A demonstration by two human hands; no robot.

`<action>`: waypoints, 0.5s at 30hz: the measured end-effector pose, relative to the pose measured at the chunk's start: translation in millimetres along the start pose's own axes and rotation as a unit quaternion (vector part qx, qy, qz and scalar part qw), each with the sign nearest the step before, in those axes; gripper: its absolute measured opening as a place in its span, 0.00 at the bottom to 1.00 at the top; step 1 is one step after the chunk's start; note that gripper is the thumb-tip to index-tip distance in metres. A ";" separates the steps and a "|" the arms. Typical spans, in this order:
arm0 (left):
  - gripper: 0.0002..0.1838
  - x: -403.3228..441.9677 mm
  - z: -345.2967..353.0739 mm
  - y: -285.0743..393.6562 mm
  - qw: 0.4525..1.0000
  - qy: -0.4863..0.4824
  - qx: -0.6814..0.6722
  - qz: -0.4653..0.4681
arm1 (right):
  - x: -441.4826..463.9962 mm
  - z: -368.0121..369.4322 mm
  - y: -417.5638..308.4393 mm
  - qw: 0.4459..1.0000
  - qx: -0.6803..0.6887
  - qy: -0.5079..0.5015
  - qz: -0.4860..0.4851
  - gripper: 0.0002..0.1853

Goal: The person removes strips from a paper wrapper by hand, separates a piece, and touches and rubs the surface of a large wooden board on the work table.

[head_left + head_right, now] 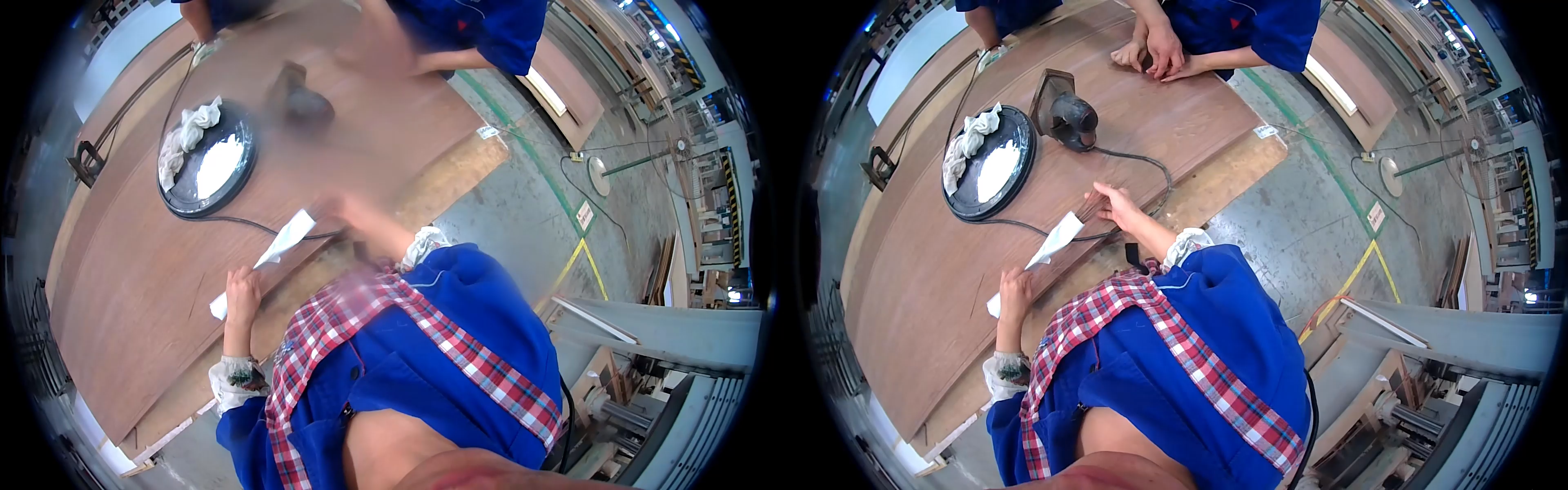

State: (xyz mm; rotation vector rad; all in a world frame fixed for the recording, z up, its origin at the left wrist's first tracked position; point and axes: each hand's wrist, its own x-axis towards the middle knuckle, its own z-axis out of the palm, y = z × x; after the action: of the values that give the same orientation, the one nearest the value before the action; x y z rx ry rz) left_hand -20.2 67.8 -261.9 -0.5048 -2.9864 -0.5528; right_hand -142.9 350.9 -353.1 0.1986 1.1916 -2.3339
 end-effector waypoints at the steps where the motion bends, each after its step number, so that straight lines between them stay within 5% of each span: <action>1: 0.04 -0.7 1.0 0.6 1.000 -0.004 0.002 -0.006 | 4.4 -2.3 -1.5 1.000 0.005 0.018 -0.003 0.13; 10: 0.05 -11.3 3.1 0.7 1.000 0.000 -0.012 -0.014 | -4.5 31.4 -20.6 0.979 -0.018 0.154 -0.130 0.07; 15: 0.05 -34.1 9.4 7.8 0.999 0.013 -0.040 -0.022 | -36.1 39.5 -26.8 0.977 -0.113 0.078 -0.161 0.10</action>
State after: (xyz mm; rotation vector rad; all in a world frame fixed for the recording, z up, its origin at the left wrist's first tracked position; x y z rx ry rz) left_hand 14.6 67.6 -272.1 -0.4354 -2.9667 -0.6786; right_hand -121.4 346.2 -297.4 0.1167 1.6616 -2.4620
